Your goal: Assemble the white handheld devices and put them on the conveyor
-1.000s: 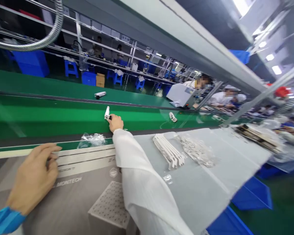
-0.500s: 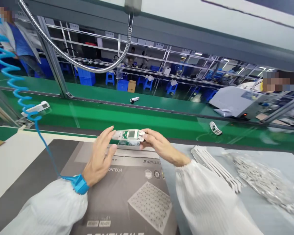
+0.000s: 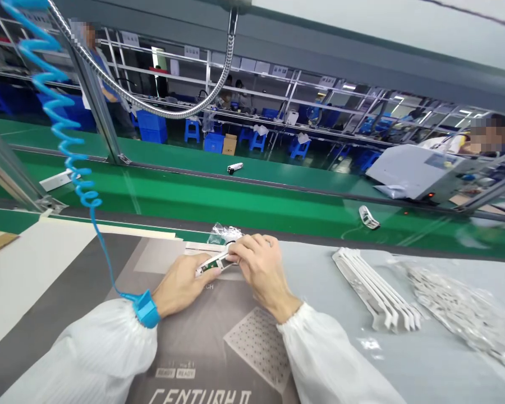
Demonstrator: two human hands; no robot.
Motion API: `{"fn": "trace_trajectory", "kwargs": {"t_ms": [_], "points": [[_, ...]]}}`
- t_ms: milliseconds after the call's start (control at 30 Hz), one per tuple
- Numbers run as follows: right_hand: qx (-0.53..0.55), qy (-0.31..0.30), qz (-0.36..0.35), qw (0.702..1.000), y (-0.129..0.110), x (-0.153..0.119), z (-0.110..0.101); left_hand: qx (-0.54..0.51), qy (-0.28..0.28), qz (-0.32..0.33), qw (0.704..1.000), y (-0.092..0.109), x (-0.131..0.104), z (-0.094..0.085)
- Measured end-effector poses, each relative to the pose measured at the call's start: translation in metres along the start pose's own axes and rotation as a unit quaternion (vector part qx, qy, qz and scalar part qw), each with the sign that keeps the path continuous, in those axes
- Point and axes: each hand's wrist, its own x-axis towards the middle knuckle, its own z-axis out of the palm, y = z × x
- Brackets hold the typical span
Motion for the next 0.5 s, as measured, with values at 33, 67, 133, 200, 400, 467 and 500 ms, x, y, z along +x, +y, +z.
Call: {"fn": "trace_trajectory", "kwargs": {"t_ms": [33,67,133,200,400,467,500], "points": [[-0.035,0.004,-0.022,0.999,-0.003,0.001,0.003,-0.004,0.002,-0.002,1.0,-0.003,0.002,0.0],[-0.049,0.004,-0.038,0.998,-0.005,0.001,0.005,-0.009,0.012,-0.009,1.0,-0.006,0.004,0.0],[-0.026,-0.008,-0.04,0.999,-0.009,0.004,0.011,-0.013,0.052,-0.045,0.998,-0.016,0.009,-0.003],[0.013,-0.007,-0.003,1.0,-0.012,0.01,0.015,-0.004,0.098,-0.091,0.991,-0.025,0.014,-0.007],[-0.019,0.022,-0.021,0.999,-0.011,0.048,0.025,-0.019,0.094,-0.066,0.993,-0.027,0.013,-0.012],[-0.054,0.016,-0.064,0.996,-0.007,0.054,0.029,-0.023,0.079,-0.052,0.995,-0.022,0.011,-0.011],[-0.073,0.013,-0.082,0.994,-0.005,0.055,0.031,-0.024,0.073,-0.049,0.996,-0.021,0.011,-0.01]]}}
